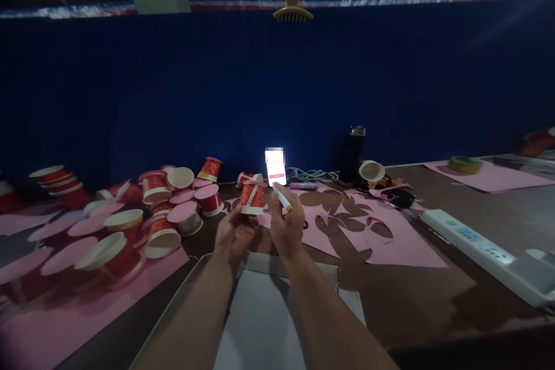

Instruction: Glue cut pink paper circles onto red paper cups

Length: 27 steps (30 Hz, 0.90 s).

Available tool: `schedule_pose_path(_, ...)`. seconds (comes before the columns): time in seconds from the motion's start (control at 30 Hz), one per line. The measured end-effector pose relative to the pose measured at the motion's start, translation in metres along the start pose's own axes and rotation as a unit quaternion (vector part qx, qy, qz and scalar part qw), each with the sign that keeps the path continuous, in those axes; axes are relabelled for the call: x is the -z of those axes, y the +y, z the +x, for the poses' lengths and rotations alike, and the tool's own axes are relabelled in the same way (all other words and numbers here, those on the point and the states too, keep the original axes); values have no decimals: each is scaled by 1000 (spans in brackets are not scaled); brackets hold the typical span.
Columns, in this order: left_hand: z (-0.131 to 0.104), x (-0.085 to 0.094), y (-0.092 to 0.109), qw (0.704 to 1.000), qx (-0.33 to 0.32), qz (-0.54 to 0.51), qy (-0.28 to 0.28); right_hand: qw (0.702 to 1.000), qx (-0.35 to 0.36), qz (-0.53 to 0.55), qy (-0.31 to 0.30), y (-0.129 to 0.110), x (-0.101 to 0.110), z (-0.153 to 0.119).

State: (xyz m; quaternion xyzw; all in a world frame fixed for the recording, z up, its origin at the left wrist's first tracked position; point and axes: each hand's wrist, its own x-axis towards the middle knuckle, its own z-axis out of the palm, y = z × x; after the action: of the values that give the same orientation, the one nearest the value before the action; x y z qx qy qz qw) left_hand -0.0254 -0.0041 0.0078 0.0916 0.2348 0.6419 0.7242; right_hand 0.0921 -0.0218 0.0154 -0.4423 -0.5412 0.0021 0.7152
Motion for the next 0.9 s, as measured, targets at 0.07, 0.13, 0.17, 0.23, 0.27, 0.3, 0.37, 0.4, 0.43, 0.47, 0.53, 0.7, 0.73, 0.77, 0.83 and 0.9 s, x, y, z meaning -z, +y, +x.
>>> schedule_pose_path(0.07,1,-1,6,999,-32,5,-5,999,-13,20,31,1,0,1)
schedule_pose_path(0.13,2,-2,14,993,-112,28,-1,998,-32,38,48,2,0,1)
schedule_pose_path(0.17,3,-2,17,987,-156,39,10,996,-47,44,54,3,0,1)
schedule_pose_path(0.23,5,-2,22,979,-189,64,41,993,-87,55,61,6,0,2)
schedule_pose_path(0.27,6,-1,24,978,-186,72,56,990,-111,62,61,7,1,3)
schedule_pose_path(0.3,7,0,24,980,-173,79,67,987,-135,69,60,8,1,3)
schedule_pose_path(0.37,8,2,22,984,-145,78,74,979,-177,84,56,11,2,5)
schedule_pose_path(0.4,9,3,20,986,-134,74,72,975,-193,90,56,13,2,6)
schedule_pose_path(0.43,9,4,18,987,-127,70,69,972,-207,95,58,15,1,7)
schedule_pose_path(0.47,10,4,17,988,-121,67,66,969,-220,99,58,16,1,7)
schedule_pose_path(0.53,10,5,15,990,-108,67,64,963,-244,109,34,20,-2,6)
schedule_pose_path(0.7,12,4,13,992,-62,80,75,957,-241,111,-117,29,-16,-12)
schedule_pose_path(0.73,13,4,12,992,-52,80,79,963,-212,89,-140,31,-18,-17)
schedule_pose_path(0.77,14,5,11,992,-42,80,84,968,-180,63,-165,33,-20,-21)
schedule_pose_path(0.83,16,7,7,992,-25,78,97,973,-138,16,-186,35,-22,-27)
schedule_pose_path(0.9,19,10,2,990,-7,85,116,975,-124,-15,-187,35,-21,-28)
